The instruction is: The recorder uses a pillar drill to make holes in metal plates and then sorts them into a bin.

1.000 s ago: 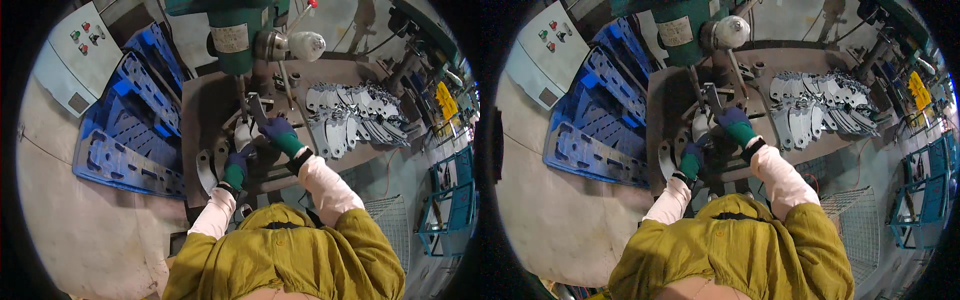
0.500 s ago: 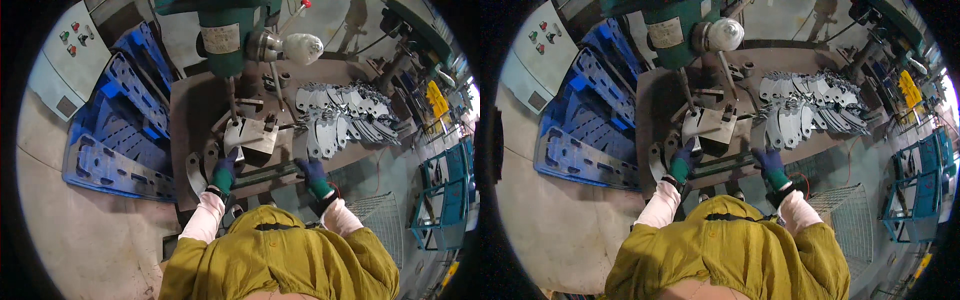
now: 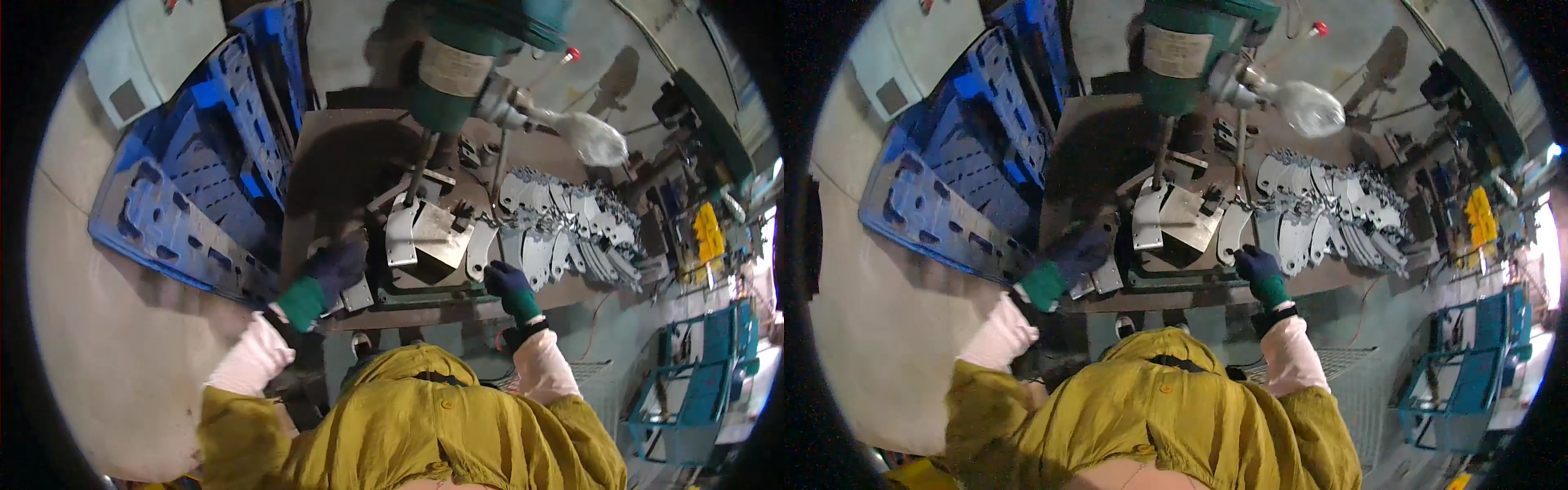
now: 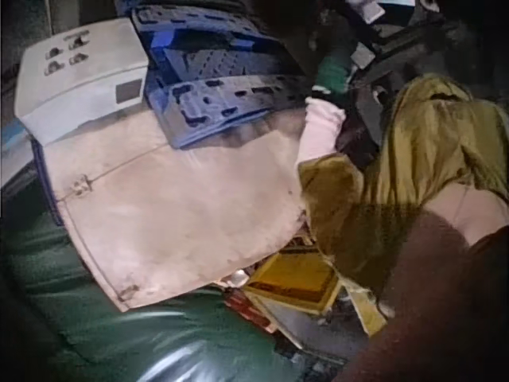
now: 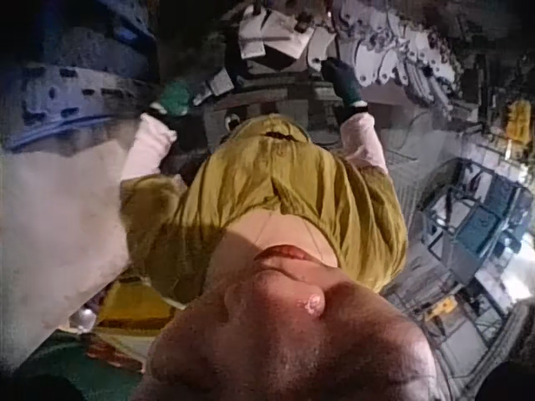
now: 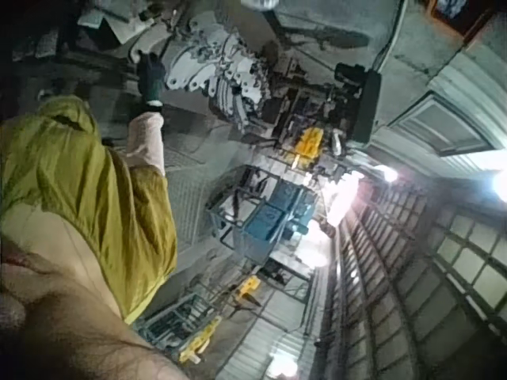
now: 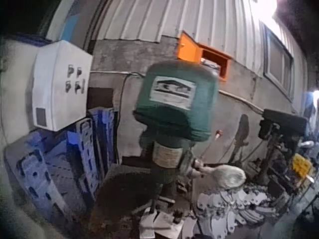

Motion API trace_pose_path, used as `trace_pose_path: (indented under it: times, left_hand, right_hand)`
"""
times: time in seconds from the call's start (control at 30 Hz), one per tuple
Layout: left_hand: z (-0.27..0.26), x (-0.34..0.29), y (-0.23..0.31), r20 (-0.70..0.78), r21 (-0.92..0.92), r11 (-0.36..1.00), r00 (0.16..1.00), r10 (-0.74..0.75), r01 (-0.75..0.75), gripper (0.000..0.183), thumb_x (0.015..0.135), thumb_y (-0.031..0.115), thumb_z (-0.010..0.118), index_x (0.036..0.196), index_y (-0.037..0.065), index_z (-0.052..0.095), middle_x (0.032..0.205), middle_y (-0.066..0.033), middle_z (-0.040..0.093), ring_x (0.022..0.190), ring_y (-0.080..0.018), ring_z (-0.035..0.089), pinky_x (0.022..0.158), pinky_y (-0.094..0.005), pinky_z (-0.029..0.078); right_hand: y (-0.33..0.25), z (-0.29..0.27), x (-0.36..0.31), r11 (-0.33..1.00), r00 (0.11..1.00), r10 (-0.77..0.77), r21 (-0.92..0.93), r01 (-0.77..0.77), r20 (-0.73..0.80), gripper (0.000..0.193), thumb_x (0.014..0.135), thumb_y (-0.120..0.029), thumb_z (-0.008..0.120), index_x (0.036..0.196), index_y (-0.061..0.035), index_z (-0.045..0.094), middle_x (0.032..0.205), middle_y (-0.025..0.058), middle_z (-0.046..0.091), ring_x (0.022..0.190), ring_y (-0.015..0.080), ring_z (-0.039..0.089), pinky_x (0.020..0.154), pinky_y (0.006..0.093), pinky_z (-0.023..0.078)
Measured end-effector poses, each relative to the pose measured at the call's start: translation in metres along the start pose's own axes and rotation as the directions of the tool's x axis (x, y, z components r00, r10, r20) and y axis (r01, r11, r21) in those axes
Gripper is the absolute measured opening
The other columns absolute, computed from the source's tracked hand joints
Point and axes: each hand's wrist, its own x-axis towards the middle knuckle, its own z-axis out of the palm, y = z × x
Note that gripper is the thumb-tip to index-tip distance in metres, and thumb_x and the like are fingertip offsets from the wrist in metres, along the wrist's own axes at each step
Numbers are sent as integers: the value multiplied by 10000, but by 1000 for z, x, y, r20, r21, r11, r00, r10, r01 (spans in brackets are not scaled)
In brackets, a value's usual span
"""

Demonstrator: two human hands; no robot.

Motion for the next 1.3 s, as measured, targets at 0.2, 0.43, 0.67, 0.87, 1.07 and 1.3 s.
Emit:
trace_pose_path:
  times: [0.2, 0.43, 0.67, 0.87, 1.07, 1.3]
  left_hand:
    - [-134, 3, 173, -42, 751, 568, 834, 550, -337, 405, 956, 92, 478, 1356, 59, 531, 1291, -154, 619, 1122, -227, 640, 961, -327, 511]
    - [-168, 136, 172, -462, 32, 755, 660, 592, -654, 360, 949, 151, 530, 1290, 43, 568, 1117, -116, 659, 950, -202, 660, 840, -277, 536]
    - [-164, 260, 201, -158, 586, 455, 456, 876, -670, 297, 790, 126, 637, 1072, 41, 677, 1195, -188, 636, 1106, -346, 614, 872, -422, 524]
    - [-148, 292, 235, -159, 663, 628, 743, 651, -408, 251, 812, 160, 616, 1040, 88, 694, 1092, -184, 667, 998, -387, 644, 820, -454, 531]
    - [-144, 332, 223, -193, 605, 622, 666, 721, -497, 294, 834, 190, 593, 1100, 100, 681, 1088, -186, 669, 988, -394, 643, 830, -460, 522]
    - [-138, 340, 213, -157, 764, 427, 502, 851, -484, 183, 802, 182, 605, 926, 121, 725, 929, -167, 688, 872, -381, 660, 742, -465, 539]
  right_hand:
    - [-111, 28, -60, 832, 846, -527, -257, 492, -85, 459, 972, -236, 553, 1353, 17, 518, 1111, 144, 673, 949, 224, 683, 858, 336, 548]
    - [-280, 78, -134, 313, 244, -949, -533, 786, -198, 425, 963, -44, 457, 1387, -17, 458, 1297, 140, 568, 1155, 238, 588, 981, 354, 481]
    - [-327, 134, -146, 93, 66, -996, -674, 733, -65, 490, 956, -143, 501, 1433, -40, 453, 1350, 151, 556, 1195, 265, 571, 1032, 398, 457]
    - [-336, 135, -134, 203, 186, -978, -630, 749, -94, 476, 918, -86, 593, 1384, -29, 512, 1199, 103, 634, 1013, 189, 612, 907, 335, 503]
    - [-341, 136, -129, 103, 135, -991, -712, 695, -12, 591, 819, 43, 691, 1379, -31, 518, 1174, 99, 652, 982, 172, 627, 871, 306, 517]
    - [-348, 138, -123, 276, 237, -961, -575, 770, -143, 698, 731, 59, 787, 1366, -16, 506, 1137, 112, 669, 973, 172, 647, 838, 307, 531]
